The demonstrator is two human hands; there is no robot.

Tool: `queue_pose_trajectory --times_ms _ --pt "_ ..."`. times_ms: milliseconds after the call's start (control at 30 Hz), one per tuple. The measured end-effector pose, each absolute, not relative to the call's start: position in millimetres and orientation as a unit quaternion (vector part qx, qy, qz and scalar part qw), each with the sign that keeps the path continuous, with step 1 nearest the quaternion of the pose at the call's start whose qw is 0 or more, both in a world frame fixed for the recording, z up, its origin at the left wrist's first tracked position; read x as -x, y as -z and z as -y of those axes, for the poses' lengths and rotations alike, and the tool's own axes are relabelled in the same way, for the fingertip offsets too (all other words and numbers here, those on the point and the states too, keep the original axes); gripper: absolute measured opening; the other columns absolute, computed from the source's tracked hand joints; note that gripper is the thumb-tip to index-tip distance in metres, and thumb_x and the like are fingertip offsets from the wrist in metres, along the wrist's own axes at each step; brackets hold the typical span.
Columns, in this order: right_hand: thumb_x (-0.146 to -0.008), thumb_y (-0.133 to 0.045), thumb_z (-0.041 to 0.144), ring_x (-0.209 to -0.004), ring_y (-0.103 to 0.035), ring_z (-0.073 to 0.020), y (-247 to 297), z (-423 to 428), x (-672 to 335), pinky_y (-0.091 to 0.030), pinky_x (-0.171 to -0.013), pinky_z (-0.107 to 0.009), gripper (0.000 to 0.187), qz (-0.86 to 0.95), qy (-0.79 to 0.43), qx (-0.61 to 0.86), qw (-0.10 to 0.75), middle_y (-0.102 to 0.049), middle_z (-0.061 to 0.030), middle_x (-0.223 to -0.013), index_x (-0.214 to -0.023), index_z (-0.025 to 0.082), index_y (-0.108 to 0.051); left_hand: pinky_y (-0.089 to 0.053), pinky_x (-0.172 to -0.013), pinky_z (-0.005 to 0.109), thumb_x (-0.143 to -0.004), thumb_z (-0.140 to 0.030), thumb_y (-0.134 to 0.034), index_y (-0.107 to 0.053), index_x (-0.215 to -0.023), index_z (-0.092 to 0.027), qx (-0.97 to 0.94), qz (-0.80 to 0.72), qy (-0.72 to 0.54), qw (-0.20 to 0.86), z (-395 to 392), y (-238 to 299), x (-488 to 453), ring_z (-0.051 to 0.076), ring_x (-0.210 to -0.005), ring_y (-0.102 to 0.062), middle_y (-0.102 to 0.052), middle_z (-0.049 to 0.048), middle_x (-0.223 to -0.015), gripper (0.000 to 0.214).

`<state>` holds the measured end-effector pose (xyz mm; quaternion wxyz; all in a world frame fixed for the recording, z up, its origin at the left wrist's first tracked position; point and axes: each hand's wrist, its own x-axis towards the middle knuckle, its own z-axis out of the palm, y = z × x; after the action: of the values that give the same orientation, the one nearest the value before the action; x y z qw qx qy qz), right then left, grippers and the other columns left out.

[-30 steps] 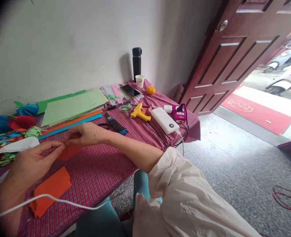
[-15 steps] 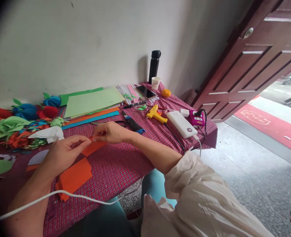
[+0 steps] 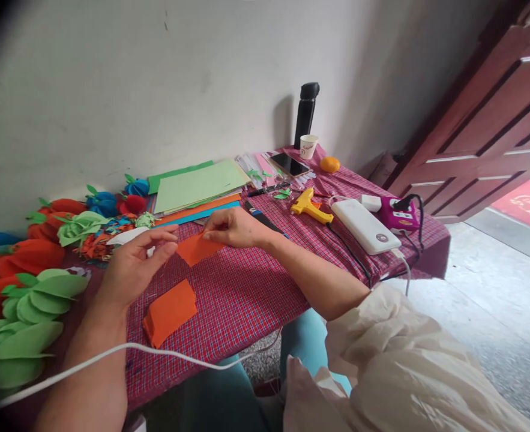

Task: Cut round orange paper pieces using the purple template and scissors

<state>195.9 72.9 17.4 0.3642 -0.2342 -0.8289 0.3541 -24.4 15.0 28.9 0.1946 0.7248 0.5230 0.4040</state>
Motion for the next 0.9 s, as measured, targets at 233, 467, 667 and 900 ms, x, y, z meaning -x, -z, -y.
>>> queue_pose_trajectory --times_ms 233,467,667,900 --pt "-0.080 -0.057 0.018 -0.074 -0.058 -0.0119 -20.9 -64.3 -191.8 -0.046 -0.070 -0.025 0.011 0.873 -0.294 0.201 0.334 -0.065 -0.0060 -0.085 -0.079 0.012 -0.065 -0.046 -0.080 0.029 -0.077 -0.035 -0.056 -0.064 -0.085 -0.021 -0.781 -0.494 -0.339 0.177 -11.2 -20.6 10.4 0.016 -0.084 -0.062 -0.068 0.0022 -0.090 0.019" --pt "-0.081 -0.055 0.021 -0.074 -0.057 -0.0119 -14.9 -61.5 -186.4 -0.045 -0.069 -0.024 0.014 0.882 -0.288 0.179 0.326 -0.065 -0.0067 -0.086 -0.082 0.011 -0.065 -0.045 -0.069 0.025 -0.080 -0.032 -0.050 -0.066 -0.077 -0.019 -0.796 -0.488 -0.312 0.174 -10.6 -21.7 9.8 0.015 -0.076 -0.061 -0.068 0.0019 -0.081 0.020" --pt "-0.082 -0.053 0.022 -0.073 -0.057 -0.0119 -13.0 -64.4 -187.1 -0.044 -0.067 -0.023 0.016 0.872 -0.316 0.207 0.310 -0.065 -0.0060 -0.083 -0.083 0.011 -0.065 -0.044 -0.067 0.025 -0.080 -0.038 -0.049 -0.066 -0.077 -0.019 -0.780 -0.523 -0.285 0.190 -9.4 -23.5 11.9 0.015 -0.073 -0.060 -0.068 0.0020 -0.079 0.026" --pt "-0.079 -0.054 0.022 -0.065 -0.053 -0.0100 -12.6 -67.7 -189.2 -0.041 -0.061 -0.022 0.015 0.850 -0.348 0.256 0.302 -0.063 -0.0028 -0.075 -0.078 0.011 -0.064 -0.044 -0.065 0.025 -0.077 -0.041 -0.053 -0.067 -0.074 -0.018 -0.755 -0.548 -0.285 0.218 -12.5 -23.2 16.8 0.015 -0.070 -0.060 -0.068 0.0013 -0.075 0.027"
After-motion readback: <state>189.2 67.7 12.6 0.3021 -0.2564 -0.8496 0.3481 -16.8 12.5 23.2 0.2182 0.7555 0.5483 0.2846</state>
